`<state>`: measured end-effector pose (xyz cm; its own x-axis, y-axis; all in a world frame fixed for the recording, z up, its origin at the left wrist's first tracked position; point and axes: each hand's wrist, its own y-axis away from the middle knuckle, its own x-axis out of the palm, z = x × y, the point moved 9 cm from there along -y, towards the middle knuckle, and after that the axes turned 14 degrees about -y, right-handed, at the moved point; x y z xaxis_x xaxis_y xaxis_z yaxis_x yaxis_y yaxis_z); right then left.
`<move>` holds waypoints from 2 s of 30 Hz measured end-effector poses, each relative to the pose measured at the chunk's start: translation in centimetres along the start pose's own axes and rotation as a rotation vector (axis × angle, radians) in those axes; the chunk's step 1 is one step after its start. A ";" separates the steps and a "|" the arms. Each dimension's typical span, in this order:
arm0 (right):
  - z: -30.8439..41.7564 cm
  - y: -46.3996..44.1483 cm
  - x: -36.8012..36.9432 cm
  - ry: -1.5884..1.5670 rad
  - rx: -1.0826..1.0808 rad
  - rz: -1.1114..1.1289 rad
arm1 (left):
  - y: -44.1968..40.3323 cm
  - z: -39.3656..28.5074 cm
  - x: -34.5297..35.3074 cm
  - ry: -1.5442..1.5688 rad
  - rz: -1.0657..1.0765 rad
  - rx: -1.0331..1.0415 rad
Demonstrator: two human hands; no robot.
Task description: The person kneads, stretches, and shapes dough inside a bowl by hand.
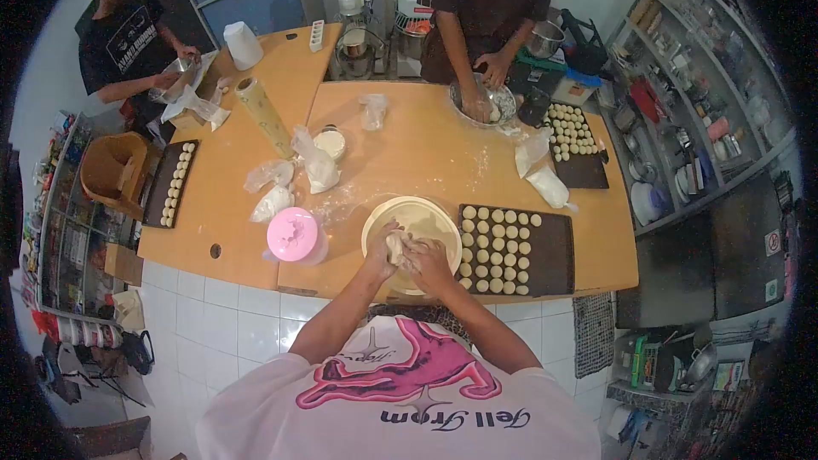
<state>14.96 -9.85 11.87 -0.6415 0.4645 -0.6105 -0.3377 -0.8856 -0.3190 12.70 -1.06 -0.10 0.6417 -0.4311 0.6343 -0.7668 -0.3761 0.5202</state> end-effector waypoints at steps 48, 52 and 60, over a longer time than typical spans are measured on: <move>-12.5 3.0 3.1 -1.219 1.078 0.168 | 2.8 -2.0 8.6 -1.597 -0.071 0.747; -10.5 3.0 2.1 -1.402 1.093 0.285 | 3.6 -3.1 9.1 -1.533 -0.175 0.814; -9.1 1.7 0.8 -1.052 0.897 0.266 | -0.5 -1.7 0.2 -0.888 -0.373 0.465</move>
<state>20.13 -10.95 4.25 -0.8276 0.4231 0.3689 -0.1891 -0.8288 0.5266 13.19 0.44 0.68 0.7591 -0.5965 -0.2607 -0.5595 -0.8025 0.2071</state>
